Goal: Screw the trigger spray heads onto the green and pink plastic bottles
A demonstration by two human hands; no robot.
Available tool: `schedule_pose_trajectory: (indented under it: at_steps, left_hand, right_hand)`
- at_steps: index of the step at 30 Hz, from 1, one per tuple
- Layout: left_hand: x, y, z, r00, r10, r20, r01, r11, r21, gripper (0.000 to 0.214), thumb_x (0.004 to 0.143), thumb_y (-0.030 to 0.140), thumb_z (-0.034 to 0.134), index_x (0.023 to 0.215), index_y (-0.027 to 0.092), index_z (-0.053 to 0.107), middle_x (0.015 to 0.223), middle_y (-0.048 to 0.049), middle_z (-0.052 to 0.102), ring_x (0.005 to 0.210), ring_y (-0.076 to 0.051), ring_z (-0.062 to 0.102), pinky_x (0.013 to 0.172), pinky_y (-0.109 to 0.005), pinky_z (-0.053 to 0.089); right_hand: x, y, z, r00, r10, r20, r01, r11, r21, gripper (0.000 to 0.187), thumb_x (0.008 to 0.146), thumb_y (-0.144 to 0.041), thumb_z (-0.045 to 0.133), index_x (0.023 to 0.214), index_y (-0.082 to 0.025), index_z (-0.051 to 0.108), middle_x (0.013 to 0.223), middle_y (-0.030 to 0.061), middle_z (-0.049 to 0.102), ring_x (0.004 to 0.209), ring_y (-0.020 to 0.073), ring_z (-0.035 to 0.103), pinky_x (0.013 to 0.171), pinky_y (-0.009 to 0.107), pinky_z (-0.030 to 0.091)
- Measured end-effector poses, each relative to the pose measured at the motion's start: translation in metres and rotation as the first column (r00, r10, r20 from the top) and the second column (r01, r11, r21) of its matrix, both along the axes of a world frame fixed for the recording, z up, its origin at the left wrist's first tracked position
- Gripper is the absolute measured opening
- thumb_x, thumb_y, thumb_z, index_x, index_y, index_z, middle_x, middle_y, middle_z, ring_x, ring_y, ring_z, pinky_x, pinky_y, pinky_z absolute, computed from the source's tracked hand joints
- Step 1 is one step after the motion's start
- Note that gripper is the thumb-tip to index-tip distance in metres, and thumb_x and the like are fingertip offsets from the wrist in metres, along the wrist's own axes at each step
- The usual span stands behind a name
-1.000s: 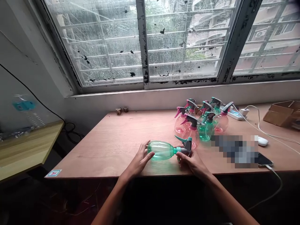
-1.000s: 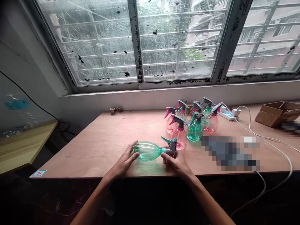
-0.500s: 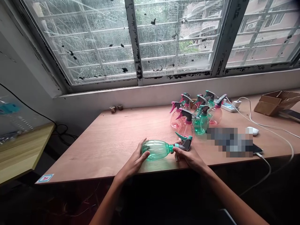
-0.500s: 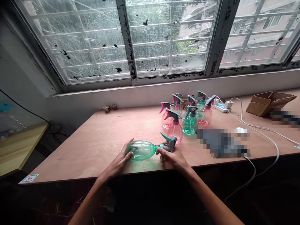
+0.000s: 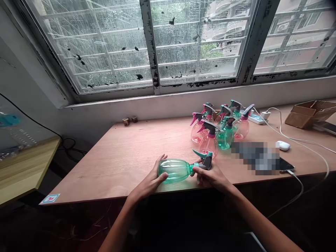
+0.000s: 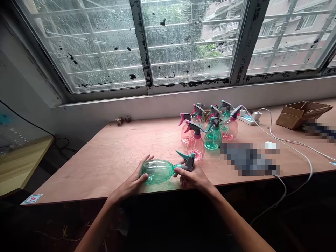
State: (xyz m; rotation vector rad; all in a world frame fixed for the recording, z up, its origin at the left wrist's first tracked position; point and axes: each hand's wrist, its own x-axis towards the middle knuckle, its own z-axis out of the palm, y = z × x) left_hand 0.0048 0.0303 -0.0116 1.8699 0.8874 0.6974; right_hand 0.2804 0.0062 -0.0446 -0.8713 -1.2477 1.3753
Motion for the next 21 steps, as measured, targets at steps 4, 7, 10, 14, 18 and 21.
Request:
schedule_pose_trajectory:
  at_steps: [4, 7, 10, 14, 18, 21]
  left_hand:
    - [0.0019, -0.0022, 0.0028, 0.999, 0.032, -0.027, -0.033, 0.999, -0.018, 0.083, 0.095, 0.051, 0.056, 0.158, 0.028, 0.007, 0.165, -0.0128, 0.022, 0.151, -0.031, 0.024, 0.123, -0.048, 0.02]
    - [0.0052, -0.0066, 0.005, 0.997, 0.034, -0.072, -0.033, 0.999, 0.019, 0.108, 0.085, 0.045, 0.073, 0.158, 0.029, -0.004, 0.164, -0.0128, 0.023, 0.149, -0.032, 0.027, 0.123, -0.049, 0.021]
    - [0.0059, -0.0086, 0.0046, 0.994, 0.023, -0.109, -0.018, 0.999, 0.047, 0.126, 0.075, 0.046, 0.082, 0.158, 0.028, -0.011, 0.164, -0.0144, 0.022, 0.149, -0.035, 0.026, 0.123, -0.051, 0.02]
    - [0.003, -0.0068, 0.0046, 0.996, 0.052, -0.074, -0.054, 0.998, -0.024, 0.102, 0.089, 0.065, 0.057, 0.159, 0.026, -0.006, 0.168, -0.0108, 0.011, 0.154, -0.035, 0.009, 0.125, -0.05, 0.012]
    - [0.0031, -0.0052, 0.0078, 0.994, 0.095, -0.052, -0.098, 0.993, -0.064, 0.08, 0.098, 0.064, 0.035, 0.159, 0.027, -0.001, 0.167, -0.0086, 0.018, 0.154, -0.031, 0.012, 0.125, -0.049, 0.013]
    - [0.0045, -0.0065, 0.0094, 0.994, 0.051, -0.102, -0.053, 0.998, -0.024, 0.093, 0.093, 0.055, 0.058, 0.159, 0.03, -0.002, 0.167, -0.0089, 0.017, 0.153, -0.03, 0.016, 0.125, -0.05, 0.014]
  right_hand:
    - [0.0002, -0.0002, -0.0001, 1.0, -0.012, -0.023, 0.013, 1.0, 0.006, 0.033, 0.08, -0.042, 0.08, 0.091, -0.019, 0.059, 0.071, 0.003, 0.074, 0.043, 0.0145, 0.061, 0.043, 0.028, 0.051]
    - [0.0, -0.0006, 0.0012, 0.998, -0.042, -0.044, 0.043, 0.999, 0.028, 0.032, 0.08, -0.041, 0.08, 0.09, -0.019, 0.059, 0.07, 0.0027, 0.074, 0.045, 0.0147, 0.061, 0.045, 0.027, 0.049]
    - [-0.0006, -0.0011, 0.0035, 0.997, -0.055, -0.046, 0.056, 0.998, 0.024, 0.034, 0.079, -0.043, 0.08, 0.089, -0.019, 0.059, 0.069, 0.0028, 0.073, 0.046, 0.0147, 0.061, 0.046, 0.027, 0.049]
    - [-0.0013, -0.0014, 0.0056, 0.997, -0.063, -0.038, 0.063, 0.998, 0.019, 0.034, 0.079, -0.043, 0.08, 0.088, -0.018, 0.06, 0.069, 0.0031, 0.072, 0.046, 0.0146, 0.06, 0.046, 0.027, 0.048]
    - [-0.0002, -0.0008, 0.0027, 0.997, -0.062, -0.039, 0.064, 0.997, 0.035, 0.032, 0.081, -0.041, 0.079, 0.088, -0.019, 0.057, 0.067, 0.0008, 0.07, 0.045, 0.0134, 0.059, 0.045, 0.026, 0.045]
    - [0.0006, 0.0005, -0.0017, 0.995, -0.079, -0.064, 0.081, 0.996, 0.037, 0.031, 0.082, -0.04, 0.078, 0.09, -0.02, 0.056, 0.063, -0.0023, 0.066, 0.045, 0.0122, 0.056, 0.045, 0.025, 0.044]
